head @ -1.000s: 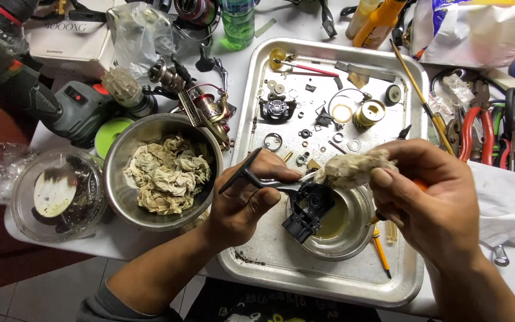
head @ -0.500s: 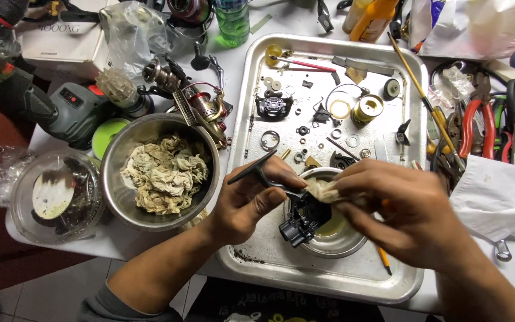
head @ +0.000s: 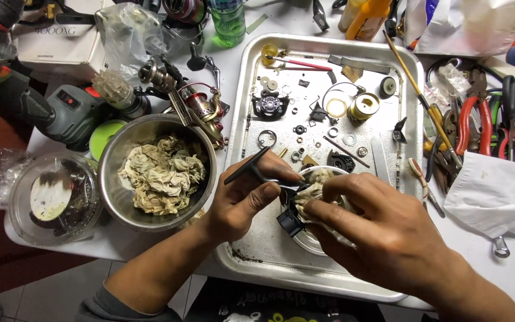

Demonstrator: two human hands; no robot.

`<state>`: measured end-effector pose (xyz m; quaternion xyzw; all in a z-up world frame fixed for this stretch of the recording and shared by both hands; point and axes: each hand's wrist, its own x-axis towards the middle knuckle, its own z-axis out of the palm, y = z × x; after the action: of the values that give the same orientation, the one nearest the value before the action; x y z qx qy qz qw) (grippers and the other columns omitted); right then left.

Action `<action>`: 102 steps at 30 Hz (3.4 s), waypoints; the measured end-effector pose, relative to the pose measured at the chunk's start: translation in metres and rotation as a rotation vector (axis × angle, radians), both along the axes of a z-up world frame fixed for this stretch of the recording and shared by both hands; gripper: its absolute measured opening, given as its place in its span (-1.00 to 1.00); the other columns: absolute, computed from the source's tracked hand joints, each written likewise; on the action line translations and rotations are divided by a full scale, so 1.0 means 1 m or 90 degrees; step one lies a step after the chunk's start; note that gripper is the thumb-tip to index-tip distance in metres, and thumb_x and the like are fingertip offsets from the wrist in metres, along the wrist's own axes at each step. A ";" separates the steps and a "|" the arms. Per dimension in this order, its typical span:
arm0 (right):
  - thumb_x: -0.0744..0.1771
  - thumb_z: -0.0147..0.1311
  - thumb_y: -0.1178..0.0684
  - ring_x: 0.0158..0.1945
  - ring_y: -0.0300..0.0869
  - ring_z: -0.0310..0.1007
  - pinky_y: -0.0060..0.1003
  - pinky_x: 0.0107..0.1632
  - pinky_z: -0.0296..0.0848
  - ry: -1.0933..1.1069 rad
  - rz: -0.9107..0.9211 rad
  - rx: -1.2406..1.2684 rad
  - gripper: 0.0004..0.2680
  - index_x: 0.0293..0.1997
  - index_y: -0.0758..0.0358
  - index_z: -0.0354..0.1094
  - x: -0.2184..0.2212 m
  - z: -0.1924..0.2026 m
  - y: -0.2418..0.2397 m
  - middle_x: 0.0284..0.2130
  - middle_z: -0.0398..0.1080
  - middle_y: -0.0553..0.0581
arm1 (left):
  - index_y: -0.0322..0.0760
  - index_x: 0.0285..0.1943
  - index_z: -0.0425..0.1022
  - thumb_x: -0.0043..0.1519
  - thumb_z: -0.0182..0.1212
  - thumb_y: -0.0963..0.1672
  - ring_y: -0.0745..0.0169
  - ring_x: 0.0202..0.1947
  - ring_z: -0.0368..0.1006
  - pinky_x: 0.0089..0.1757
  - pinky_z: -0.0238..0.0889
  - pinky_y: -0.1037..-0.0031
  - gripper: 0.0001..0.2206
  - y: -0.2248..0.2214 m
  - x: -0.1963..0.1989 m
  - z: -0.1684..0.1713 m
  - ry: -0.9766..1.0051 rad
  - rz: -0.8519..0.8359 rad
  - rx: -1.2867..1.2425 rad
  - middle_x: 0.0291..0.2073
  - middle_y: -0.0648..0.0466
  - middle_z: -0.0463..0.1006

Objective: The person cleans a small black mechanical part by wiping it with a cloth, using a screwdriver to manipulate it, and scrubbing it with a toothbrush in a bowl of liquid. The part is handled repeatedly and placed back into the liquid for further cleaning.

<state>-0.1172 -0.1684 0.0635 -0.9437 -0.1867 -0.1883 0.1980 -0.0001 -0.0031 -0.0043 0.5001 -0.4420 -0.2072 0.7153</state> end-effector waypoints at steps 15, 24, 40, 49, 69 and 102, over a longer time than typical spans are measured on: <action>0.30 -0.09 0.05 -0.43 -0.08 0.24 -0.15 -0.59 0.25 0.157 0.084 -0.026 -0.88 -0.11 0.02 0.28 0.005 -0.019 -0.019 -0.46 0.20 0.04 | -0.38 -0.16 0.41 0.27 -0.06 -0.07 0.25 -0.26 0.29 -0.21 0.15 0.50 -0.75 -0.007 -0.002 -0.005 0.070 -0.046 0.065 -0.32 0.02 0.37; 0.22 0.06 0.21 -0.47 -0.13 0.41 -0.33 -0.44 0.37 0.077 0.048 0.120 -0.88 -0.24 0.27 0.33 0.004 0.003 -0.029 -0.41 0.39 0.13 | -0.35 -0.13 0.41 0.26 -0.07 -0.09 0.24 -0.21 0.29 -0.15 0.21 0.46 -0.77 -0.005 0.008 -0.011 0.096 0.017 0.009 -0.27 0.04 0.38; 0.17 0.18 0.10 -0.41 -0.18 0.47 -0.40 -0.31 0.43 0.110 -0.022 0.211 -0.81 -0.24 0.25 0.32 -0.008 -0.016 0.005 -0.39 0.43 0.14 | -0.26 -0.07 0.32 0.32 -0.22 -0.11 0.22 -0.13 0.27 -0.08 0.22 0.46 -0.80 0.002 0.005 0.000 -0.062 0.215 -0.043 -0.21 0.03 0.34; 0.29 0.03 -0.01 -0.39 -0.07 0.42 -0.23 -0.45 0.42 0.106 0.091 0.038 -0.78 -0.08 0.31 0.30 -0.007 -0.022 0.037 -0.32 0.40 0.17 | -0.29 0.03 0.29 0.32 -0.17 -0.10 0.15 -0.01 0.30 0.02 0.27 0.42 -0.77 0.001 0.001 0.007 -0.103 0.261 -0.025 -0.10 -0.04 0.33; 0.15 0.27 0.00 -0.25 -0.08 0.37 -0.19 -0.15 0.40 0.092 -0.335 -0.011 -0.65 -0.11 0.37 0.28 0.007 0.001 -0.050 -0.28 0.39 0.22 | -0.18 0.34 0.00 0.21 0.03 -0.04 0.27 -0.13 0.34 -0.01 0.38 0.45 -0.48 -0.006 -0.007 0.002 -0.172 0.106 0.206 -0.04 -0.03 0.24; 0.35 -0.15 -0.42 -0.27 0.12 0.34 0.01 -0.21 0.29 0.575 -0.752 -0.060 -0.48 -0.44 0.42 0.32 0.100 -0.039 -0.116 -0.27 0.36 0.38 | -0.36 -0.03 0.40 0.15 0.10 -0.07 0.08 -0.19 0.35 -0.17 0.31 0.36 -0.70 -0.014 -0.003 -0.007 -0.462 0.051 0.314 -0.21 -0.10 0.44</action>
<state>-0.0173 -0.2840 0.0243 -0.8797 0.4436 0.1512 0.0808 -0.0027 -0.0174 -0.0109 0.7130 -0.5824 -0.0897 0.3801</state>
